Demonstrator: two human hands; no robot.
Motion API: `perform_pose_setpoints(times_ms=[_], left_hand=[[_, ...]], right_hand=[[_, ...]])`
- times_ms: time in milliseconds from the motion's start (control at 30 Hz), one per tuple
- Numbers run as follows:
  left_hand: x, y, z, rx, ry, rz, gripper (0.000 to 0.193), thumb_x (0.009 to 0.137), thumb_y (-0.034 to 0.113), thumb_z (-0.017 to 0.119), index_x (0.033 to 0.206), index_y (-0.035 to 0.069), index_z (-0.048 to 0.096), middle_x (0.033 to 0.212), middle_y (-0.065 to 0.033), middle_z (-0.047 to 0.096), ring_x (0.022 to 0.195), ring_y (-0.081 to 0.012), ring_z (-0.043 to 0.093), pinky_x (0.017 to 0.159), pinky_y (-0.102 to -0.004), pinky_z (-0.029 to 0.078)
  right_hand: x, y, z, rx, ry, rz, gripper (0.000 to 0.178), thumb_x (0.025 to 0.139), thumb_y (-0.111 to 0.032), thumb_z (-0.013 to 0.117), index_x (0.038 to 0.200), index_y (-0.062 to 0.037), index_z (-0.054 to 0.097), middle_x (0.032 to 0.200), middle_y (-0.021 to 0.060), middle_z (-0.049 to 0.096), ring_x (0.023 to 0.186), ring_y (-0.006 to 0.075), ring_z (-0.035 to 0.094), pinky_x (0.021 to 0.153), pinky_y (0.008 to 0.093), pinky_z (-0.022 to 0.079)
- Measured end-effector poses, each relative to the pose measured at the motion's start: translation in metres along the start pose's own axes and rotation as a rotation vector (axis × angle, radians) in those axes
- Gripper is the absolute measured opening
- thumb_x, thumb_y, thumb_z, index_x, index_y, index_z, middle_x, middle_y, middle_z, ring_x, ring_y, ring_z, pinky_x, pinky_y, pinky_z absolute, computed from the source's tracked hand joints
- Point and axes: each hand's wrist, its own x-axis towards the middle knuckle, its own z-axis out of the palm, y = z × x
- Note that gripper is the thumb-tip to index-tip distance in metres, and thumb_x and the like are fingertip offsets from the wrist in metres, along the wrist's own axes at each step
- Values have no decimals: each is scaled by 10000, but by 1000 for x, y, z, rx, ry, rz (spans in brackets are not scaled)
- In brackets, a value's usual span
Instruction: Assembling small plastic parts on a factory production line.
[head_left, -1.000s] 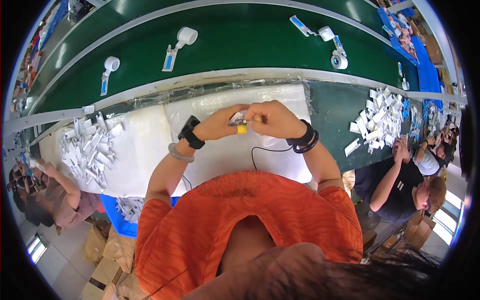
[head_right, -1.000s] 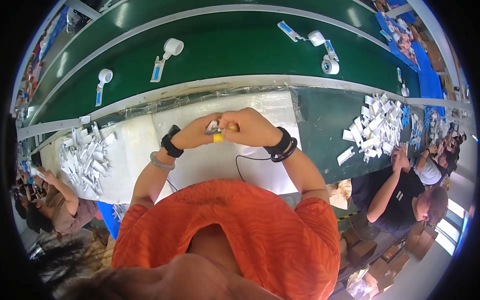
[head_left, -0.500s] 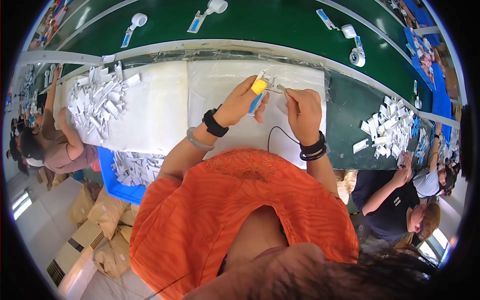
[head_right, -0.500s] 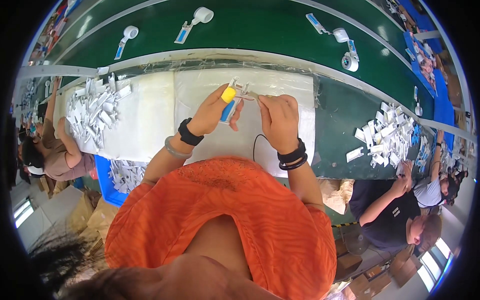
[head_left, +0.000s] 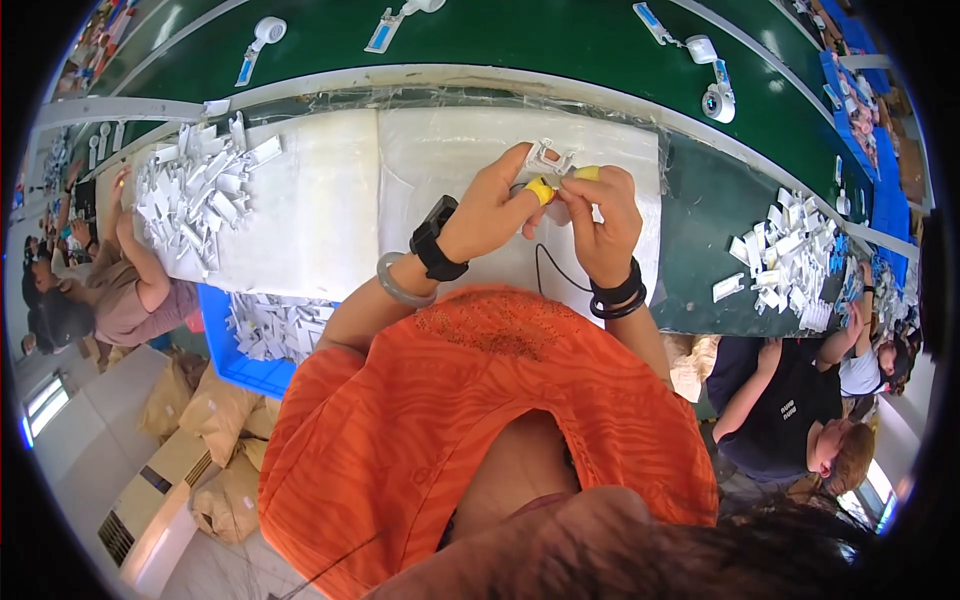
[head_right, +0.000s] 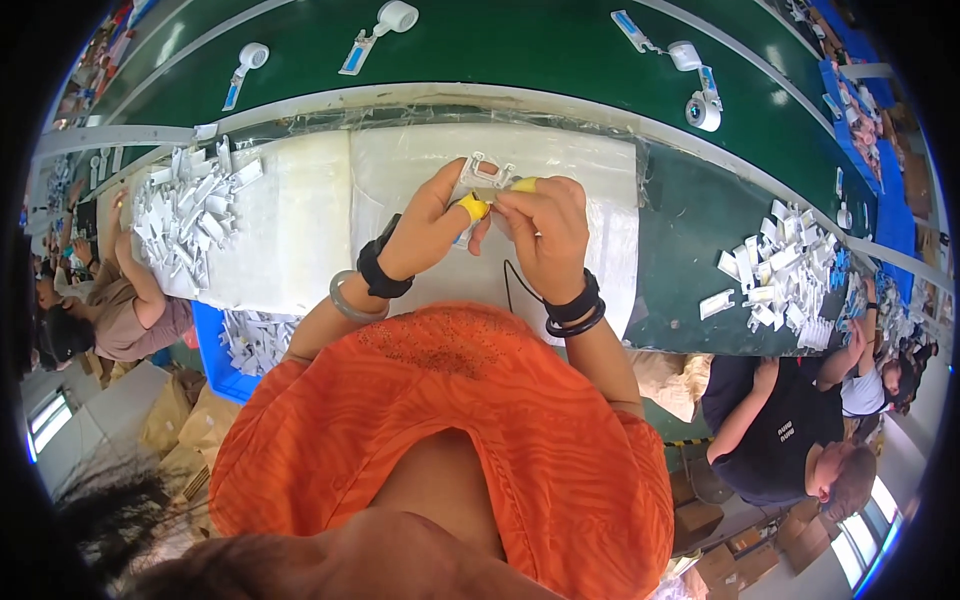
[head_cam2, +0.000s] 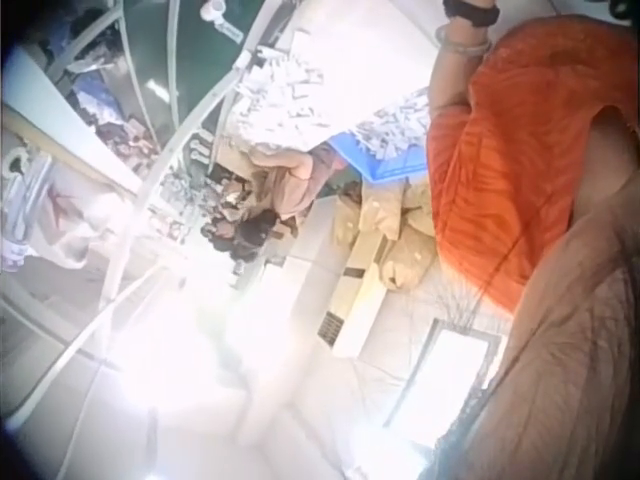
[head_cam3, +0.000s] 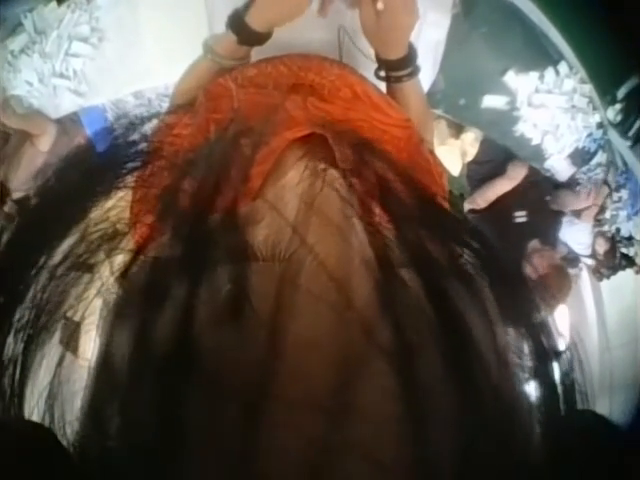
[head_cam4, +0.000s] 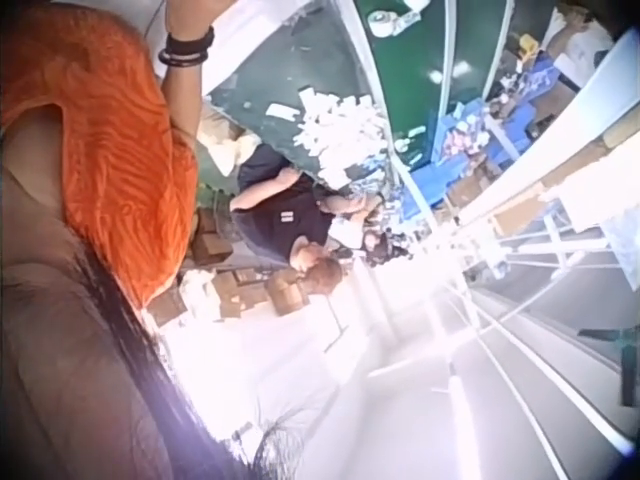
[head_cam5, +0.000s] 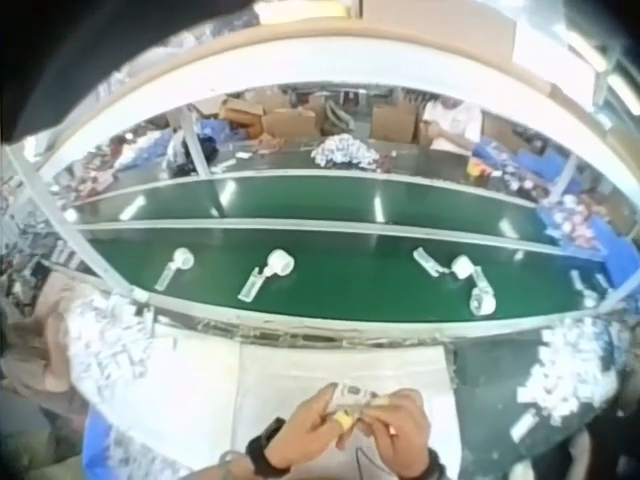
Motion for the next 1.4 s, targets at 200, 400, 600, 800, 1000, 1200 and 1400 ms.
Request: perform_pose_setpoints(times_ms=[200,400,600,800,1000,1200,1400], left_hand=[[-2,9,3,70,-36,-13,419,889,3,394,1303,30,454,850,-56,558,692,-102,522,617,-258,500],[-4,5,4,179,-41,55,407,896,12,397,1296,23,466,853,-50,558,698,-88,512,607,-241,479],[-7,6,5,251,-34,231,346,939,60,459,1282,22,481,885,-39,560,697,-77,513,588,-219,460],[-7,2,9,298,61,150,289,917,168,580,1147,3,520,895,-161,615,783,-290,624,709,-337,486],[-6,-2,9,386,78,162,265,917,124,548,1153,4,529,911,-190,625,801,-344,627,718,-357,491],[-6,0,10,412,102,160,223,915,88,523,1115,-3,559,896,-193,631,799,-368,628,712,-369,498],[-3,-7,-1,341,79,131,228,998,128,480,1183,24,565,779,-15,577,615,-69,492,551,-218,419]], right_hand=[[-2,2,1,7,37,18,231,727,20,751,929,-81,702,883,75,601,852,274,556,755,358,458],[-3,3,1,16,42,4,243,713,20,766,927,-79,706,873,75,599,853,276,558,741,354,466],[-4,3,1,16,26,24,212,730,12,754,915,-81,707,868,79,601,861,280,558,755,363,461],[2,0,-5,-39,-13,-32,211,722,4,756,906,-81,700,833,64,602,844,260,568,838,391,461],[2,3,-4,-47,-17,-55,201,724,10,749,894,-77,688,806,47,606,831,243,571,894,425,454],[-1,-4,-1,-86,-26,-64,187,738,11,731,896,-72,673,805,46,605,791,253,577,901,429,458],[-4,10,-1,53,-62,34,213,753,-12,735,944,-68,659,904,86,628,872,277,596,907,438,463]])
